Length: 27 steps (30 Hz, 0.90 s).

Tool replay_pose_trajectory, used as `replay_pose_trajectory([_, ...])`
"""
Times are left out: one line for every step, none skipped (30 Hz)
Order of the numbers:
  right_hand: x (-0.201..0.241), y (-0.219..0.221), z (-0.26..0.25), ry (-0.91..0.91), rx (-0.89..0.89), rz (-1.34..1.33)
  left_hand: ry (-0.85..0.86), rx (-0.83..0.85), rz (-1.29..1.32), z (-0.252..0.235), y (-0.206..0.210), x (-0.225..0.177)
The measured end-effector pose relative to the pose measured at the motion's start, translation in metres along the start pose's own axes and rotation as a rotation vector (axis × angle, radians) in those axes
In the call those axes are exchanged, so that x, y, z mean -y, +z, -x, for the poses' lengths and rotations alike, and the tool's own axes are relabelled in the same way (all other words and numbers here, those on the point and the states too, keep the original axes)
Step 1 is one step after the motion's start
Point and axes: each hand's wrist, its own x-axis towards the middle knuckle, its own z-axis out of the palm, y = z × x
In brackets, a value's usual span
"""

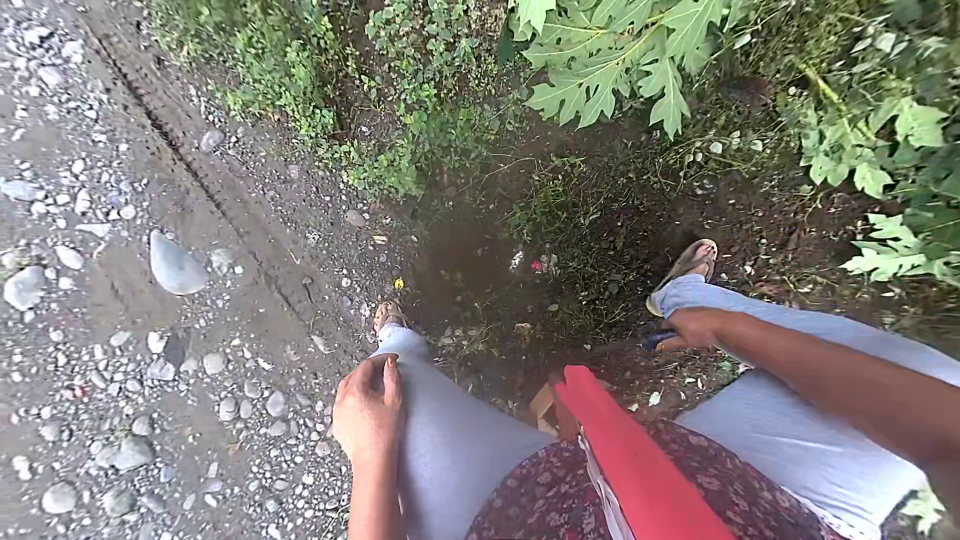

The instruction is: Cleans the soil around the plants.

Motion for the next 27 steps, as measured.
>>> replay_pose_trajectory([-0.022, -0.012, -0.001, 0.044, -0.080, -0.068, -0.003, -0.002, 0.004, 0.000, 0.000, 0.000])
replay_pose_trajectory([-0.052, -0.026, -0.001, 0.107, -0.178, -0.158, -0.007, -0.004, 0.008, 0.001, 0.000, 0.000])
replay_pose_trajectory([-0.081, -0.040, 0.004, 0.189, -0.273, -0.222, -0.007, -0.005, 0.007, 0.003, -0.001, 0.001])
replay_pose_trajectory([-0.100, -0.059, 0.016, 0.287, -0.345, -0.244, -0.005, -0.007, 0.006, 0.002, -0.001, 0.002])
replay_pose_trajectory([-0.111, -0.079, 0.030, 0.383, -0.403, -0.250, -0.004, -0.012, 0.007, 0.001, -0.002, 0.002])
replay_pose_trajectory([-0.115, -0.092, 0.042, 0.473, -0.452, -0.260, -0.009, -0.010, 0.009, 0.003, -0.003, 0.002])
replay_pose_trajectory([-0.117, -0.095, 0.051, 0.534, -0.507, -0.278, -0.015, -0.011, 0.007, 0.003, -0.003, 0.002])
replay_pose_trajectory([-0.115, -0.095, 0.057, 0.563, -0.578, -0.300, -0.019, -0.019, 0.006, 0.002, -0.003, 0.001])
replay_pose_trajectory([-0.109, -0.090, 0.059, 0.556, -0.654, -0.337, -0.025, -0.023, 0.000, 0.003, -0.003, 0.002])
replay_pose_trajectory([-0.099, -0.081, 0.060, 0.522, -0.719, -0.376, -0.034, -0.020, -0.003, 0.004, -0.003, 0.003])
replay_pose_trajectory([-0.087, -0.069, 0.060, 0.462, -0.757, -0.399, -0.044, -0.016, -0.006, 0.004, -0.004, 0.004])
replay_pose_trajectory([-0.071, -0.059, 0.060, 0.385, -0.745, -0.412, -0.049, -0.015, -0.009, 0.004, -0.004, 0.005])
replay_pose_trajectory([-0.052, -0.049, 0.058, 0.294, -0.704, -0.407, -0.052, -0.013, -0.014, 0.005, -0.005, 0.006])
replay_pose_trajectory([-0.031, -0.040, 0.054, 0.199, -0.635, -0.375, -0.055, -0.008, -0.018, 0.006, -0.005, 0.007])
replay_pose_trajectory([-0.007, -0.030, 0.044, 0.115, -0.543, -0.307, -0.055, -0.005, -0.024, 0.006, -0.006, 0.008])
replay_pose_trajectory([0.018, -0.022, 0.029, 0.047, -0.444, -0.220, -0.054, -0.006, -0.032, 0.006, -0.006, 0.008])
replay_pose_trajectory([0.047, -0.014, 0.011, -0.023, -0.348, -0.125, -0.052, -0.007, -0.040, 0.005, -0.007, 0.008])
replay_pose_trajectory([0.080, -0.006, -0.008, -0.094, -0.254, -0.042, -0.051, -0.007, -0.051, 0.004, -0.007, 0.008])
replay_pose_trajectory([0.114, 0.004, -0.026, -0.168, -0.179, 0.031, -0.055, -0.005, -0.060, 0.005, -0.006, 0.007])
replay_pose_trajectory([0.149, 0.013, -0.044, -0.242, -0.117, 0.083, -0.062, -0.001, -0.066, 0.004, -0.007, 0.006])
replay_pose_trajectory([0.183, 0.022, -0.062, -0.300, -0.057, 0.126, -0.070, 0.004, -0.070, 0.004, -0.007, 0.005])
replay_pose_trajectory([0.216, 0.031, -0.080, -0.339, 0.001, 0.171, -0.076, 0.007, -0.072, 0.004, -0.007, 0.004])
replay_pose_trajectory([0.244, 0.043, -0.101, -0.383, 0.039, 0.210, -0.076, 0.011, -0.075, 0.004, -0.007, 0.004])
replay_pose_trajectory([0.266, 0.054, -0.121, -0.419, 0.057, 0.236, -0.072, 0.019, -0.072, 0.004, -0.008, 0.004])
replay_pose_trajectory([0.280, 0.060, -0.138, -0.433, 0.063, 0.248, -0.069, 0.020, -0.070, 0.002, -0.007, 0.004])
replay_pose_trajectory([0.288, 0.060, -0.147, -0.414, 0.072, 0.242, -0.065, 0.018, -0.066, 0.001, -0.006, 0.006])
replay_pose_trajectory([0.287, 0.056, -0.151, -0.380, 0.071, 0.225, -0.058, 0.011, -0.061, 0.000, -0.006, 0.007])
